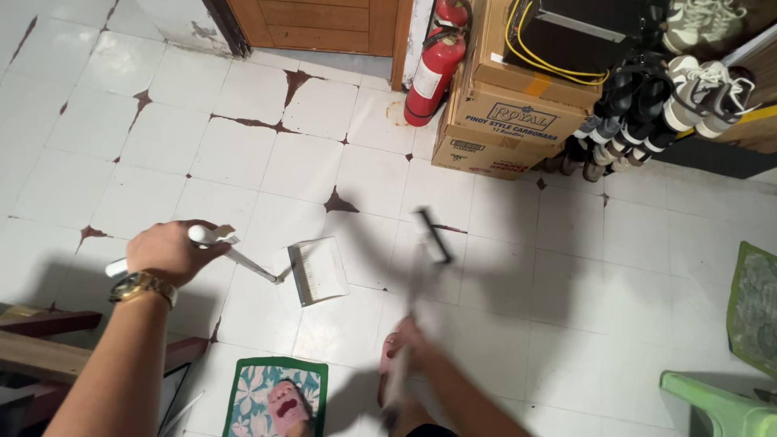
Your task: The person uses a squeegee and a dustpan to sweep debris from a tiled floor, including cleaning under a small rug.
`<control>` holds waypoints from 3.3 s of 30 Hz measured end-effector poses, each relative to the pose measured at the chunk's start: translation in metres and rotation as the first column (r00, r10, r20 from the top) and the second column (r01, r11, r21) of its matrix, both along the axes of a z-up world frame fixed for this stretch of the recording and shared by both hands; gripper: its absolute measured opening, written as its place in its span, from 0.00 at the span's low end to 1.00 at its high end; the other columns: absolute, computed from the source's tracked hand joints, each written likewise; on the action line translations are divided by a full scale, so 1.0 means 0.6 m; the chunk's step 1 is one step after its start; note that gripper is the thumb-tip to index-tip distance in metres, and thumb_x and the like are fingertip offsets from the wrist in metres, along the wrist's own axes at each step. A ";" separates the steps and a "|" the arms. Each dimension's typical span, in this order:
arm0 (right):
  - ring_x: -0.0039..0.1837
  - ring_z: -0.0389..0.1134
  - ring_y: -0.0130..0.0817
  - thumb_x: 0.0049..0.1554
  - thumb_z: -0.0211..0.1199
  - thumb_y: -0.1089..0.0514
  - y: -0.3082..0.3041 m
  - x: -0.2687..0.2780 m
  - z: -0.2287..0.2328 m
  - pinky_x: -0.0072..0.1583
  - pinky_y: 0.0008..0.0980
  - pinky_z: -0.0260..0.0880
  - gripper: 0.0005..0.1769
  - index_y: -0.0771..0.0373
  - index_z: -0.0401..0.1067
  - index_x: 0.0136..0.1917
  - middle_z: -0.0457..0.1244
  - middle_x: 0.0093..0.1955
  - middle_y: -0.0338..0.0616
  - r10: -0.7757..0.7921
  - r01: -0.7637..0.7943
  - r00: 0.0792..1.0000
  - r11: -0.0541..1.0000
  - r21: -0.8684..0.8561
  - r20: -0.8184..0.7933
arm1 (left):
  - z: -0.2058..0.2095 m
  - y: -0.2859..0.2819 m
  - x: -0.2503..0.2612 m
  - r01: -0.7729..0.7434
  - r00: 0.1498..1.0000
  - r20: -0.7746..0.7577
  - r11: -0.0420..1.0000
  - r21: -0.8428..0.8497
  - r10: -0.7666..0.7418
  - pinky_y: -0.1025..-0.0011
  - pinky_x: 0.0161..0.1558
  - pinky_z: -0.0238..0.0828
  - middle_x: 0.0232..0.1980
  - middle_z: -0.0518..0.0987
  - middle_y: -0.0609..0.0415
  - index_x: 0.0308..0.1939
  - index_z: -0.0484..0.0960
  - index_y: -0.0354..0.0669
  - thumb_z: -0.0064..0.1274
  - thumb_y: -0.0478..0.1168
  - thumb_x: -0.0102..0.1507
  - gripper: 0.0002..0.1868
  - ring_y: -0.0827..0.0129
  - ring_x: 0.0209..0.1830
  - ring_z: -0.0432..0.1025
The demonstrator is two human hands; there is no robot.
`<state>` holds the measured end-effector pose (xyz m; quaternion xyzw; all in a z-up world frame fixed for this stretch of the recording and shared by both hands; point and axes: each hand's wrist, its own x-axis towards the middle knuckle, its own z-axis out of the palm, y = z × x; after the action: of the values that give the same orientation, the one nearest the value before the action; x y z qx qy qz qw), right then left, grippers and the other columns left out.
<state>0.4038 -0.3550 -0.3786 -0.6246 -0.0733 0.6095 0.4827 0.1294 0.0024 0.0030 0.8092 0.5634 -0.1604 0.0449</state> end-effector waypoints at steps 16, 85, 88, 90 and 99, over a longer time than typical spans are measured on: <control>0.25 0.57 0.24 0.62 0.52 0.51 0.066 0.480 0.166 0.28 0.26 0.60 0.21 0.54 0.63 0.28 0.56 0.24 0.33 0.016 -0.177 0.649 0.975 -0.131 -0.761 | 0.012 0.009 -0.052 -0.136 0.984 0.119 0.990 0.038 0.130 0.62 0.45 0.78 0.39 0.88 0.57 0.51 0.87 0.70 0.57 0.68 0.58 0.22 0.61 0.41 0.81; 0.27 0.55 0.24 0.61 0.48 0.60 0.150 -0.126 0.096 0.31 0.24 0.60 0.07 0.55 0.64 0.52 0.55 0.29 0.36 0.000 -0.149 0.854 0.958 -0.244 -0.520 | 0.013 0.033 -0.101 -0.001 0.989 0.145 1.000 0.012 0.000 0.61 0.44 0.76 0.37 0.86 0.57 0.49 0.87 0.69 0.61 0.62 0.59 0.17 0.60 0.40 0.80; 0.27 0.56 0.24 0.61 0.49 0.59 0.142 0.001 0.150 0.32 0.25 0.61 0.04 0.57 0.65 0.49 0.56 0.29 0.37 0.015 -0.194 0.700 0.966 -0.170 -0.714 | 0.012 0.039 -0.105 -0.018 0.987 0.158 1.000 0.008 0.017 0.61 0.44 0.76 0.37 0.86 0.57 0.49 0.87 0.69 0.62 0.62 0.58 0.18 0.61 0.40 0.80; 0.27 0.56 0.25 0.61 0.49 0.59 0.138 0.106 0.186 0.32 0.25 0.62 0.04 0.58 0.65 0.47 0.57 0.29 0.38 0.020 -0.213 0.662 0.963 -0.162 -0.749 | 0.012 0.042 -0.122 -0.024 0.986 0.166 0.999 0.028 0.019 0.62 0.44 0.76 0.37 0.86 0.57 0.49 0.87 0.68 0.62 0.62 0.57 0.19 0.61 0.41 0.80; 0.28 0.59 0.27 0.61 0.51 0.58 0.356 0.475 0.234 0.34 0.27 0.65 0.11 0.63 0.68 0.38 0.60 0.31 0.40 0.235 -0.407 0.727 0.904 -0.128 -0.646 | 0.042 0.032 -0.152 -0.366 0.910 0.206 0.931 -0.007 0.359 0.62 0.42 0.76 0.30 0.86 0.55 0.51 0.86 0.64 0.61 0.66 0.58 0.23 0.59 0.38 0.81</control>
<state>0.6887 -0.1413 -0.2381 -0.4265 0.0611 0.8581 0.2794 0.0381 0.0216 0.0280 0.7033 0.6986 -0.0565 0.1187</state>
